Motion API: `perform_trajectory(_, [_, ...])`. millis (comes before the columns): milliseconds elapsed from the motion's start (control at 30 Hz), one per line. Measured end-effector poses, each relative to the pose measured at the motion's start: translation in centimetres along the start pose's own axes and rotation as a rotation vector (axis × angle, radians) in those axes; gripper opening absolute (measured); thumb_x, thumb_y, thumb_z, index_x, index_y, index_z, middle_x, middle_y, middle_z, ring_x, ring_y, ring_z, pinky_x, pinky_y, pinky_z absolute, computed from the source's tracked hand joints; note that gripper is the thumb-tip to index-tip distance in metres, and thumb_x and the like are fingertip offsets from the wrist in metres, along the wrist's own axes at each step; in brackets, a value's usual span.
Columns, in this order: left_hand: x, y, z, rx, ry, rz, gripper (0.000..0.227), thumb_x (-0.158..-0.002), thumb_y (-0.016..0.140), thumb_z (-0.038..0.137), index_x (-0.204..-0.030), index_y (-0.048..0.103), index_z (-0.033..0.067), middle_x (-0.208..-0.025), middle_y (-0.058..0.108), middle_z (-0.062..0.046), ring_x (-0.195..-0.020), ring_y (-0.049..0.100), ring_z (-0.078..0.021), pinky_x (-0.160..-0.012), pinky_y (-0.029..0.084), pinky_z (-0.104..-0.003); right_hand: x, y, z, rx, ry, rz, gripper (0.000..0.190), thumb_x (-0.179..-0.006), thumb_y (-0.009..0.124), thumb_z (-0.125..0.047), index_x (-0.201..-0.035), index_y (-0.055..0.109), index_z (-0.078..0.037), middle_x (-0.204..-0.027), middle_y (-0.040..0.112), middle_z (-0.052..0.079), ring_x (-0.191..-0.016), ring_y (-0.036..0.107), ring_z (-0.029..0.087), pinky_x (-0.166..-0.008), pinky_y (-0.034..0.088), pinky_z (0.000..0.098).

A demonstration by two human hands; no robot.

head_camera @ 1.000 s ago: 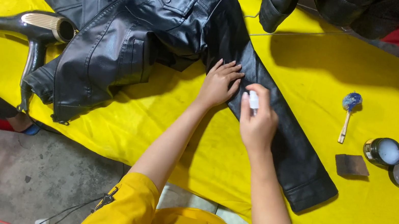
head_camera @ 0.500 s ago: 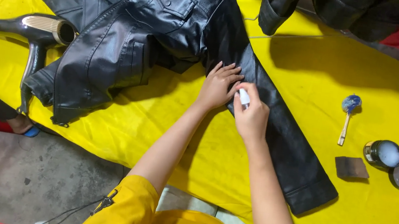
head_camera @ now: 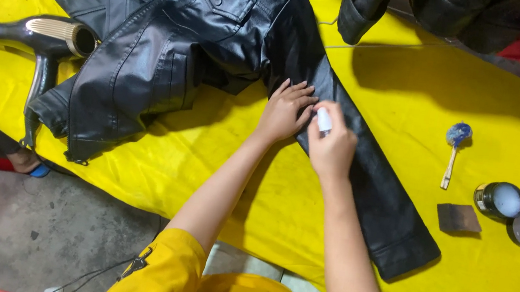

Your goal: The person applies a liquid from a small bottle onto the sleeve of a black leather jacket. They then use a brush to spread the substance and a sponge to wipe the surface. The person flips the jacket over to clean the inside lining and the bottom hem using the sponge.

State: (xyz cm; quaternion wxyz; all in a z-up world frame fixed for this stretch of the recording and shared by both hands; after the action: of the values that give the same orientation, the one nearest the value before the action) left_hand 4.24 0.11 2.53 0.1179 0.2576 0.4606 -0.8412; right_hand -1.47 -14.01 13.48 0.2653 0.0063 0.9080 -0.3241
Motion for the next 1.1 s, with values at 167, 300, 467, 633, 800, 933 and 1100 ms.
perform_trajectory(167, [-0.3,-0.6,0.5,0.017,-0.035,-0.047,0.024,-0.097,0.065,0.025,-0.116,0.079,0.0183,-0.13,0.072,-0.009,-0.133,0.06,-0.0262,-0.123,0.029,-0.05,-1.9,-4.1,-3.0,-0.012,0.003,0.092,0.025,-0.098,0.065,-0.005,-0.118,0.064,-0.02,-0.099,0.076,0.012,-0.091,0.075,0.04,-0.079,0.061,0.0479])
perform_trajectory(300, [-0.3,-0.8,0.5,0.014,-0.033,-0.045,0.025,-0.098,0.065,0.025,-0.116,0.079,0.0175,-0.129,0.072,-0.01,-0.133,0.06,-0.0265,-0.123,0.029,-0.051,-0.8,-1.1,1.1,0.056,0.094,-0.044,0.022,-0.097,0.065,-0.006,-0.113,0.063,-0.02,-0.094,0.075,0.012,-0.088,0.075,0.039,-0.078,0.062,0.0485])
perform_trajectory(467, [0.0,-0.4,0.2,0.008,-0.021,-0.012,0.024,-0.097,0.064,0.025,-0.114,0.079,0.0175,-0.128,0.073,-0.009,-0.132,0.061,-0.0264,-0.122,0.03,-0.051,-0.9,-4.2,-0.1,0.035,0.029,0.106,0.028,-0.094,0.068,-0.005,-0.117,0.066,-0.02,-0.093,0.074,0.015,-0.088,0.073,0.045,-0.071,0.059,0.0504])
perform_trajectory(633, [-0.2,-0.6,0.6,0.018,-0.015,-0.009,0.023,-0.097,0.065,0.024,-0.113,0.079,0.0165,-0.128,0.073,-0.01,-0.132,0.061,-0.0268,-0.122,0.03,-0.051,-1.5,-5.8,-0.8,0.034,-0.016,0.221,0.032,-0.097,0.068,-0.003,-0.123,0.064,-0.02,-0.097,0.074,0.015,-0.09,0.073,0.044,-0.071,0.059,0.0486])
perform_trajectory(800, [0.1,0.1,-0.1,-0.006,0.015,0.031,0.023,-0.095,0.065,0.026,-0.113,0.079,0.0189,-0.126,0.074,-0.008,-0.131,0.062,-0.0249,-0.121,0.032,-0.05,1.1,0.1,5.0,0.015,0.096,0.018,0.023,-0.092,0.063,-0.004,-0.111,0.067,-0.019,-0.086,0.074,0.015,-0.083,0.073,0.045,-0.071,0.06,0.0519])
perform_trajectory(933, [0.4,0.0,0.1,-0.006,-0.001,0.024,0.023,-0.095,0.065,0.026,-0.112,0.079,0.0188,-0.126,0.074,-0.008,-0.131,0.062,-0.0245,-0.121,0.032,-0.049,-0.3,-3.0,-0.7,-0.007,0.05,0.063,0.026,-0.095,0.065,-0.003,-0.117,0.066,-0.018,-0.095,0.075,0.015,-0.089,0.074,0.041,-0.074,0.061,0.0485])
perform_trajectory(1100, [0.1,0.0,0.2,-0.003,-0.014,0.007,0.023,-0.096,0.065,0.025,-0.114,0.08,0.0197,-0.127,0.073,-0.008,-0.132,0.061,-0.0244,-0.123,0.03,-0.049,-1.4,-3.2,-2.8,-0.022,-0.004,0.061,0.026,-0.1,0.064,-0.002,-0.123,0.063,-0.014,-0.103,0.074,0.016,-0.096,0.073,0.04,-0.079,0.062,0.0499])
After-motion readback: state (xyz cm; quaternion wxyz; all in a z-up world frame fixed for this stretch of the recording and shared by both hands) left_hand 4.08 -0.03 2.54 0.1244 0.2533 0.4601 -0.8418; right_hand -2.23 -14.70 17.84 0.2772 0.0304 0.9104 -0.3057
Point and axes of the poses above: each hand's wrist, its own x-axis away from the middle knuckle, its own y-axis out of the palm, z = x × y, the point moved 5 cm from there along -x, towards the middle knuckle
